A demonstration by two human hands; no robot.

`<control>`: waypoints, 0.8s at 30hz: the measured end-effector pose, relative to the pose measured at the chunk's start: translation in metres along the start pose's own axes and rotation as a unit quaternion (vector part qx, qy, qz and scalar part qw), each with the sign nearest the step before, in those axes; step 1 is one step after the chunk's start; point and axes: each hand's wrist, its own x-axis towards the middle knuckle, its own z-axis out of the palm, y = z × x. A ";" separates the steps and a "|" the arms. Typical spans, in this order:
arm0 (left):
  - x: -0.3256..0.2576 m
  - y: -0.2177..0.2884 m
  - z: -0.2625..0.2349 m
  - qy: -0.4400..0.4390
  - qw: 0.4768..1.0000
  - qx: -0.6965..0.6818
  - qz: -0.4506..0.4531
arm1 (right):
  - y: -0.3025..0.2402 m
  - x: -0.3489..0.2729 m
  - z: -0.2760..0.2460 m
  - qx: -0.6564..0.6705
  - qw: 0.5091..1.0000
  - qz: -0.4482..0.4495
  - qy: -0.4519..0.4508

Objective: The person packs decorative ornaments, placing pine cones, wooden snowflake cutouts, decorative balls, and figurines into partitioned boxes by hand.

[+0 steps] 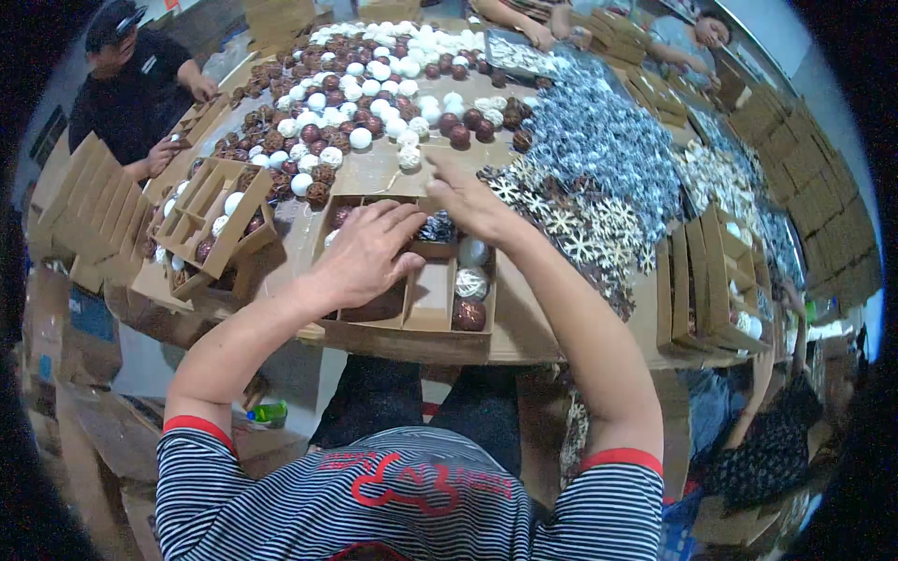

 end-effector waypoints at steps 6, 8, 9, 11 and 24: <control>0.001 0.008 0.003 0.030 0.998 -0.016 0.045 | -0.017 -0.019 -0.033 -0.202 0.978 0.043 -0.012; 0.004 0.009 0.005 0.016 0.998 -0.017 0.050 | -0.014 -0.018 -0.030 -0.251 0.968 0.011 0.007; 0.005 0.010 0.005 0.017 0.998 -0.018 0.051 | -0.013 -0.015 -0.030 -0.288 0.958 -0.007 0.007; 0.006 0.009 0.008 0.019 0.998 -0.016 0.054 | -0.014 -0.011 -0.026 -0.276 0.961 -0.005 0.019; 0.004 0.015 0.009 -0.005 0.999 -0.012 0.041 | -0.017 0.000 -0.009 -0.268 0.962 -0.057 -0.002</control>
